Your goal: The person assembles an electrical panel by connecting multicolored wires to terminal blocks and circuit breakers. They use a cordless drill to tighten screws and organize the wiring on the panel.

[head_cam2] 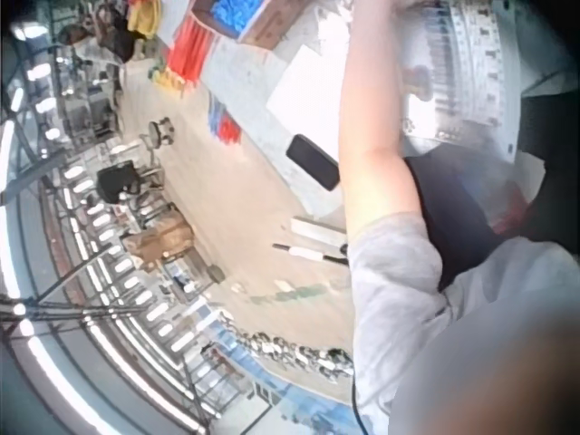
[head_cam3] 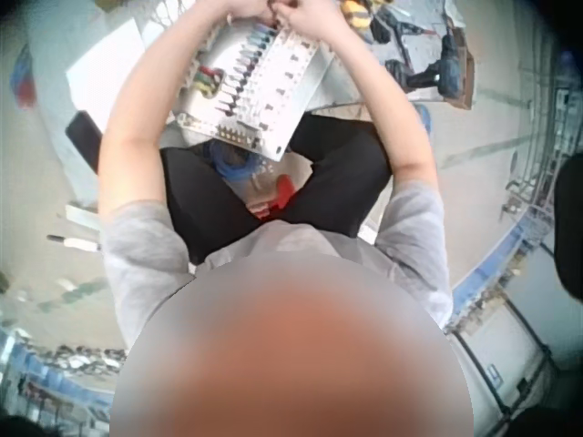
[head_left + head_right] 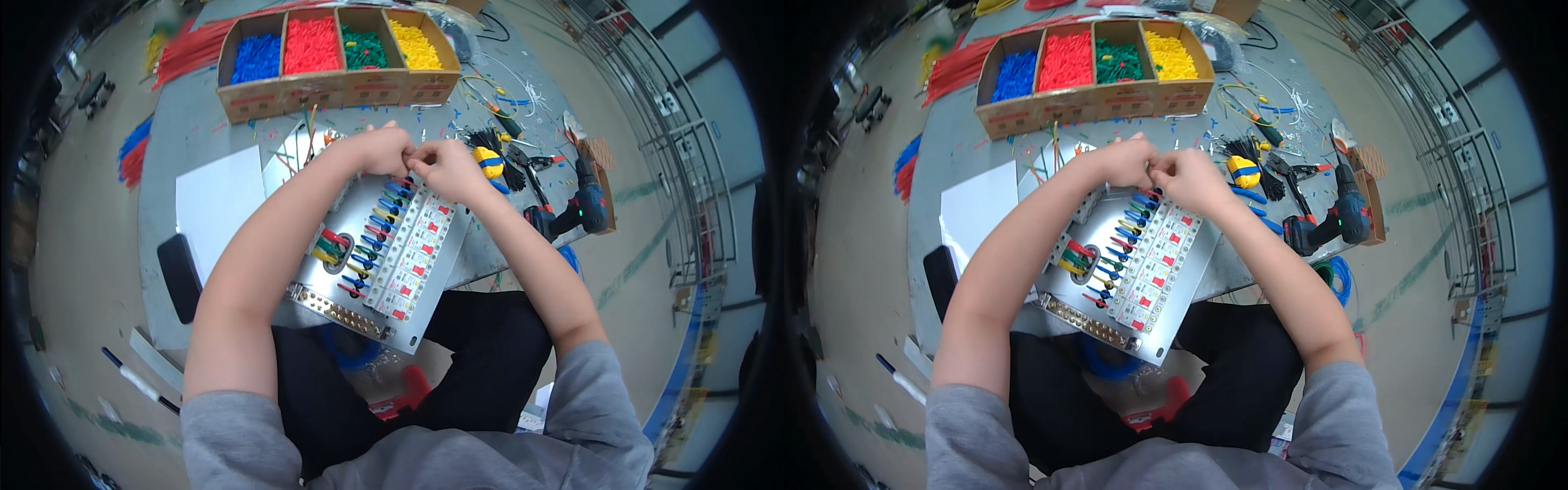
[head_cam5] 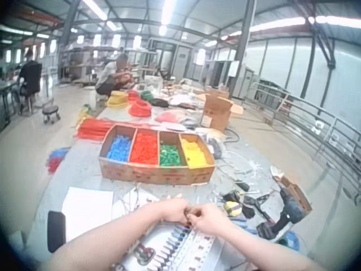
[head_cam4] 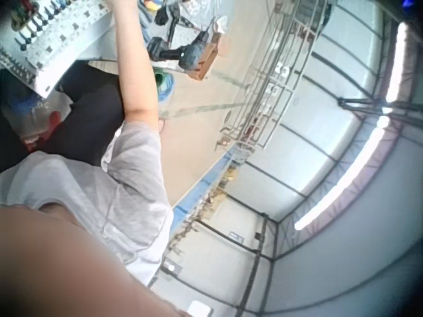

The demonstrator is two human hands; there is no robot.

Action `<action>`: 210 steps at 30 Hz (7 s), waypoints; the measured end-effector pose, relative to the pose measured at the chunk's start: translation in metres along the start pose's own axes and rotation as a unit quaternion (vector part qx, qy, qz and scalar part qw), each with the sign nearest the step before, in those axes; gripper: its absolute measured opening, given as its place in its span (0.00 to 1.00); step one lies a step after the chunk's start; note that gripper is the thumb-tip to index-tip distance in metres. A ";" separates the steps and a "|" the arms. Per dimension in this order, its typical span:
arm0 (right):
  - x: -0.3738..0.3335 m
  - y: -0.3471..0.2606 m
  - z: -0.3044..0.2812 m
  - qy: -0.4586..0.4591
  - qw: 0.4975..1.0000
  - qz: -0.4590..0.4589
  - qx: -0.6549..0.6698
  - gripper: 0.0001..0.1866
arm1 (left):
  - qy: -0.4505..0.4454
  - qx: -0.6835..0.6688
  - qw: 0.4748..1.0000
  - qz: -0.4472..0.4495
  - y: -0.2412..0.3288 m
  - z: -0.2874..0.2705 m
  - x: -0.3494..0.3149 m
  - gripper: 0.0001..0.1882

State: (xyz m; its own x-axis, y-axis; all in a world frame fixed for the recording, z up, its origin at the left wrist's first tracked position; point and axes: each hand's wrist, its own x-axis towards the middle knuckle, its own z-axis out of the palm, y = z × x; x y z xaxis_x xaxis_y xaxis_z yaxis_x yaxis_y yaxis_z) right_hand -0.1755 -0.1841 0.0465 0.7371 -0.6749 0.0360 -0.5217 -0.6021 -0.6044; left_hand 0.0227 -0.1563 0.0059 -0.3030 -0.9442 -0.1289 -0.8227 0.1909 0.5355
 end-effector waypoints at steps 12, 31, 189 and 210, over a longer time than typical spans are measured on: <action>-0.009 0.009 0.000 -0.003 0.999 0.039 0.001 0.14 | 0.022 -0.009 1.000 0.019 -0.004 0.002 -0.008 0.11; 0.016 -0.017 -0.010 -0.150 0.971 0.112 -0.149 0.14 | -0.001 0.025 0.999 -0.020 0.000 -0.005 -0.011 0.10; -0.280 0.157 -0.084 0.356 0.898 0.224 0.125 0.26 | 0.102 -0.019 0.994 0.019 -0.005 0.020 -0.015 0.10; -0.125 -0.027 -0.174 0.186 0.947 0.204 0.164 0.10 | 0.157 -0.093 0.982 -0.049 -0.002 0.025 -0.023 0.11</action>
State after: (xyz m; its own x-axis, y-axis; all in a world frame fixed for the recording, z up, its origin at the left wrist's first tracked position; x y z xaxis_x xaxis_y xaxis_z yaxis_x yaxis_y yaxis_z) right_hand -0.3277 -0.1577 0.1969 0.2690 -0.9631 -0.0124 -0.5241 -0.1355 -0.8408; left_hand 0.0193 -0.1281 -0.0131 -0.0395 -0.9974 0.0597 -0.7303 0.0696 0.6796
